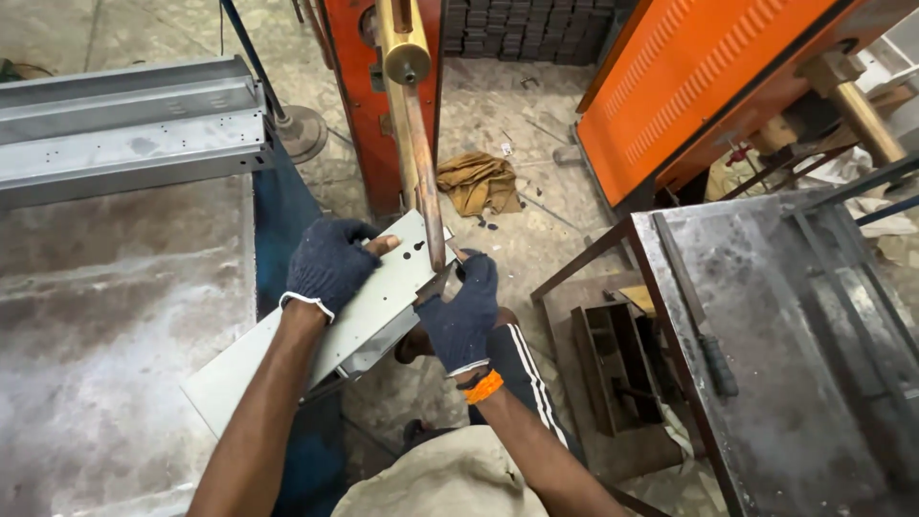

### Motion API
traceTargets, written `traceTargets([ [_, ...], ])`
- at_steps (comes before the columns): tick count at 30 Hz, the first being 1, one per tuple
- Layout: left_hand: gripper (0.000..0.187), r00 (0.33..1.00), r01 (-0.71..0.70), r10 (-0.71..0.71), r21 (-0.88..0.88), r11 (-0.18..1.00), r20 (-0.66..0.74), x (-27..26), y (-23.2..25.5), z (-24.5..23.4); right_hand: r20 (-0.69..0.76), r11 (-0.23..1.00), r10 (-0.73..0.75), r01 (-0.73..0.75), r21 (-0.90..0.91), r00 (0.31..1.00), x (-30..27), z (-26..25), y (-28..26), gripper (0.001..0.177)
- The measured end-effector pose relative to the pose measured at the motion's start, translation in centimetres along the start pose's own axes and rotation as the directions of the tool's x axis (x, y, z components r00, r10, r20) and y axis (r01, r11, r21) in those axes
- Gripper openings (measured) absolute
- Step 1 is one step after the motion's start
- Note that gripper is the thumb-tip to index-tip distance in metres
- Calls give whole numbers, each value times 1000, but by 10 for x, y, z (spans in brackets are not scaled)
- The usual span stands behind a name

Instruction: The person holds a painted sheet-metal panel against a metal frame under a spot-welding machine and welds the panel to the frame, producing sparks. They reposition the assembly, weld additional points, and handle several panels and the frame between welds.

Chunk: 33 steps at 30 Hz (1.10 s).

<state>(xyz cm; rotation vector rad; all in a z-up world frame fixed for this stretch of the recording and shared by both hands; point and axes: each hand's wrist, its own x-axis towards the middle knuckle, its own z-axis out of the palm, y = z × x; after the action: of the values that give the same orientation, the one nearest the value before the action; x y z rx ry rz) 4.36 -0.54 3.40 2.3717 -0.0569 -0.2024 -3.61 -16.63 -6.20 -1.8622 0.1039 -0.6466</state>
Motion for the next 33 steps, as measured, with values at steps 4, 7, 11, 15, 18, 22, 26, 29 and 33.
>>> traceTargets([
  [4, 43, 998, -58, 59, 16, 998, -22, 1, -6, -3, -76, 969, -123, 103, -224, 990, -2, -1, -7, 61],
  [7, 44, 996, -82, 82, -3, 997, -18, 7, -10, -8, 7, 979, 43, -40, -202, 999, -4, -2, -12, 62],
  [11, 44, 997, -68, 67, 37, 997, 34, 10, -10, -11, 70, 983, -11, 24, -183, 997, -9, -15, -19, 58],
  [15, 46, 996, -54, 47, 85, 995, 78, 18, -4, -16, 165, 976, -22, 57, -210, 986, 0, -28, -39, 43],
  [18, 45, 994, -44, 40, 37, 998, 103, 18, -6, -15, 156, 964, -17, 57, -259, 988, -1, -32, -39, 36],
  [22, 45, 995, -69, 68, 14, 998, 72, 17, -8, -13, 150, 980, 1, 29, -199, 989, 3, -31, -42, 42],
  [26, 44, 997, -67, 65, 42, 997, 48, 13, -9, -12, 167, 979, -24, 57, -196, 986, 3, -35, -37, 40],
  [29, 43, 997, -61, 59, 52, 997, 40, 8, -4, -13, 191, 976, 44, -1, -217, 981, 5, -39, -34, 31],
  [33, 45, 997, -71, 68, 88, 994, 34, 7, -10, -9, 190, 966, -64, 108, -235, 980, 7, -38, -26, 23],
])
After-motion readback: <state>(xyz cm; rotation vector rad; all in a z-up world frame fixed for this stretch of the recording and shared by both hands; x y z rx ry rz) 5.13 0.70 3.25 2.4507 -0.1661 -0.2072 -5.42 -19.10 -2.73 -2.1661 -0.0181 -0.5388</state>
